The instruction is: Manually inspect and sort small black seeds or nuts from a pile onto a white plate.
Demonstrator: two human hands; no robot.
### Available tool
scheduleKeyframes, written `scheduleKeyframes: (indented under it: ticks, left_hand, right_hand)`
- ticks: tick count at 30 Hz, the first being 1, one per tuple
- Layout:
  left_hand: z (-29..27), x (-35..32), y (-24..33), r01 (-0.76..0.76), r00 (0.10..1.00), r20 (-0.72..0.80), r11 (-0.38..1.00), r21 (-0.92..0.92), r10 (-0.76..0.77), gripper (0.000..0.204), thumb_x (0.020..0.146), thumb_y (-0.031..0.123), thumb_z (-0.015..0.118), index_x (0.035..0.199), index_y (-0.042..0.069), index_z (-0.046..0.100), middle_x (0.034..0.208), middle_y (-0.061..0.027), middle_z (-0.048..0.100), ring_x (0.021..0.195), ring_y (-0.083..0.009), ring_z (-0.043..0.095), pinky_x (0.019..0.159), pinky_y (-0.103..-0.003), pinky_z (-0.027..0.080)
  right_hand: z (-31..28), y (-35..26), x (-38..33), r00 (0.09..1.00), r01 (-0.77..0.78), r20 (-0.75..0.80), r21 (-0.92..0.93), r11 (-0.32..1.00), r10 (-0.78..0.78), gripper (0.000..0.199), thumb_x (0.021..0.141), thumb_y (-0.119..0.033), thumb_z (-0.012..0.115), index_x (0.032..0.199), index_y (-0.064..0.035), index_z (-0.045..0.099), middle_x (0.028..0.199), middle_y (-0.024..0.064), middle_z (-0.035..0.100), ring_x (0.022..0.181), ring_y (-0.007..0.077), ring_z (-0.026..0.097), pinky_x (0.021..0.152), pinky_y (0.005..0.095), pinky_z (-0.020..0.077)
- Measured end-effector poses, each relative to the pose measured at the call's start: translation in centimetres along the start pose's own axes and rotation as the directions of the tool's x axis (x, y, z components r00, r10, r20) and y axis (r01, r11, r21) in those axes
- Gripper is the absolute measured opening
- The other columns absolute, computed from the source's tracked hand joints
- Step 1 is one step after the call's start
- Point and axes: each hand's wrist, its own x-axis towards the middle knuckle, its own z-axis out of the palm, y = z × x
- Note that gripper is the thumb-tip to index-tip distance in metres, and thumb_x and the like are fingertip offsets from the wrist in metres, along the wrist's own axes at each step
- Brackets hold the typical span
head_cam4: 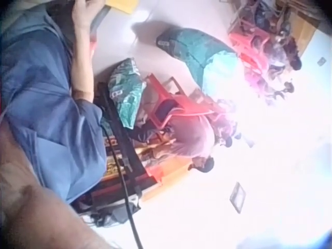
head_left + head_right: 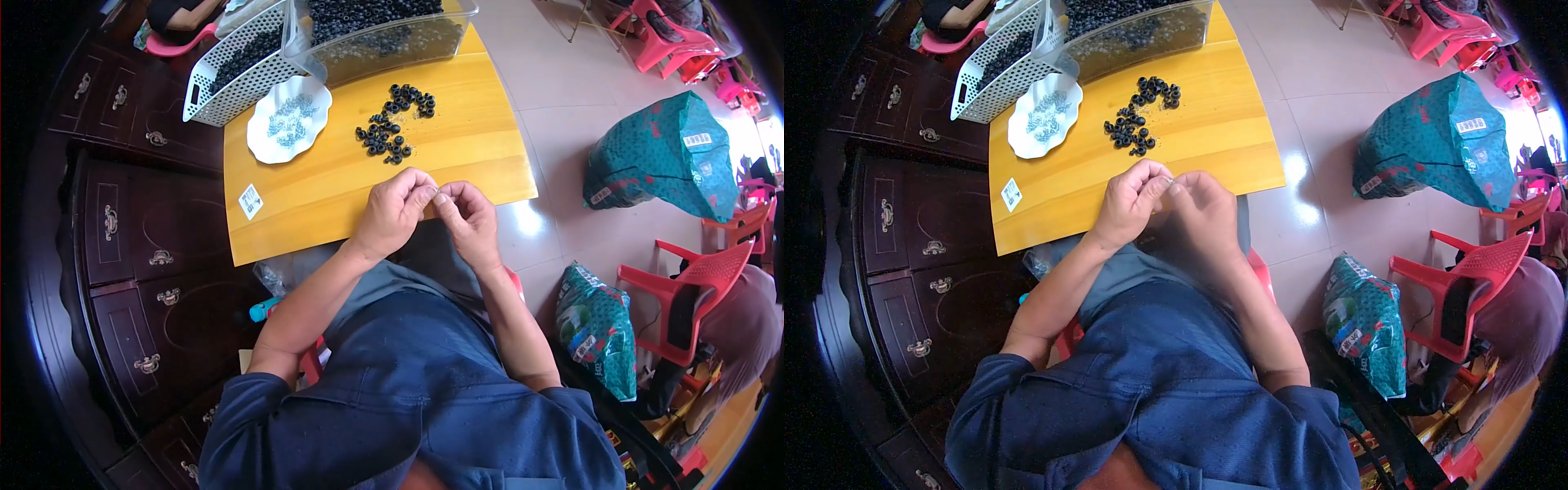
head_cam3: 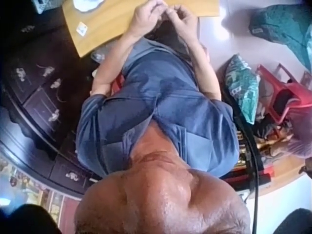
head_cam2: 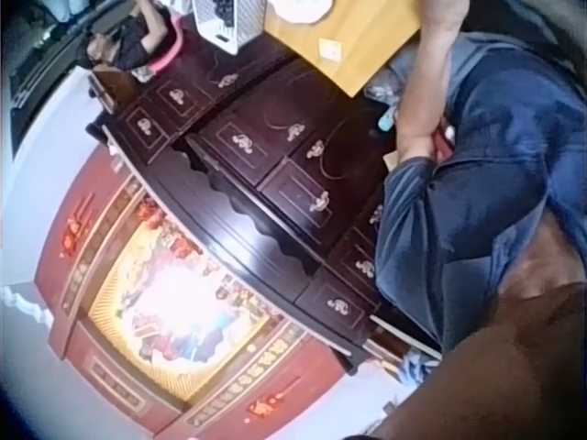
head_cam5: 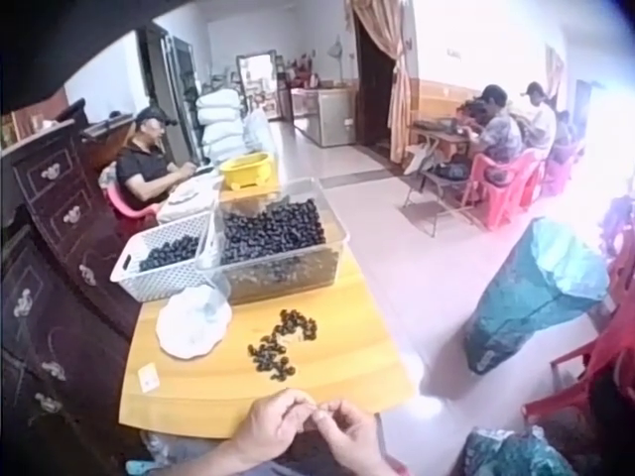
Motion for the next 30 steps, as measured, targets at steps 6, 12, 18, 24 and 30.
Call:
scheduleKeyframes:
  ticks: [6,12,18,24,30]
  left_hand:
    - [0.0,0.2,-2.3,0.152,0.988,0.042,0.940,-0.306,-0.147,0.023,0.102,0.025,0.054,0.095,0.003,0.061,0.075,-0.0004,0.060,0.058,-0.0058,0.054,0.051,-0.022,0.045]
    - [-1.3,0.0,-2.4,0.255,0.967,0.114,0.821,-0.511,-0.230,0.024,0.102,0.027,0.056,0.097,0.005,0.060,0.078,0.0006,0.058,0.061,-0.0051,0.053,0.054,-0.020,0.046]
    - [-2.5,-1.5,-3.4,0.211,0.977,0.067,0.851,-0.482,-0.204,0.025,0.103,0.028,0.053,0.096,0.005,0.060,0.080,-0.0004,0.058,0.064,-0.0064,0.053,0.059,-0.019,0.045]
    - [-4.6,-3.2,-5.5,0.129,0.985,-0.050,0.903,-0.410,-0.164,0.023,0.102,0.025,0.056,0.095,0.004,0.061,0.076,0.0010,0.058,0.060,-0.0037,0.052,0.056,-0.019,0.044]
    - [-5.2,-4.3,-6.3,0.092,0.983,-0.104,0.891,-0.444,-0.153,0.023,0.102,0.024,0.056,0.095,0.003,0.062,0.075,0.0007,0.058,0.060,-0.0037,0.052,0.056,-0.019,0.044]
  right_hand:
    - [-0.1,0.8,0.1,0.997,0.065,-0.023,-0.139,0.988,-0.069,0.009,0.096,-0.008,0.063,0.100,0.0004,0.061,0.088,-0.0008,0.062,0.079,0.0054,0.057,0.073,0.0208,0.0474]
    - [-0.6,0.2,0.4,0.996,0.005,-0.093,-0.066,0.998,-0.011,0.009,0.096,-0.008,0.063,0.100,0.0003,0.061,0.086,-0.0006,0.061,0.079,0.0067,0.057,0.075,0.0219,0.0481]
    - [-0.3,-0.6,1.0,0.997,-0.009,-0.083,-0.041,0.999,0.006,0.010,0.097,-0.009,0.063,0.100,-0.0002,0.060,0.085,-0.0012,0.060,0.077,0.0059,0.056,0.072,0.0209,0.0465]
    - [1.1,-2.2,4.5,0.998,0.061,0.007,-0.302,0.951,-0.062,0.012,0.095,-0.012,0.065,0.095,0.0003,0.064,0.077,-0.0031,0.061,0.068,0.0052,0.055,0.064,0.0216,0.0460]
    - [2.9,-2.4,10.4,0.955,0.267,0.094,-0.683,0.679,-0.281,0.014,0.087,-0.014,0.070,0.091,-0.0005,0.068,0.073,0.0076,0.067,0.063,0.0113,0.062,0.062,0.0270,0.0501]
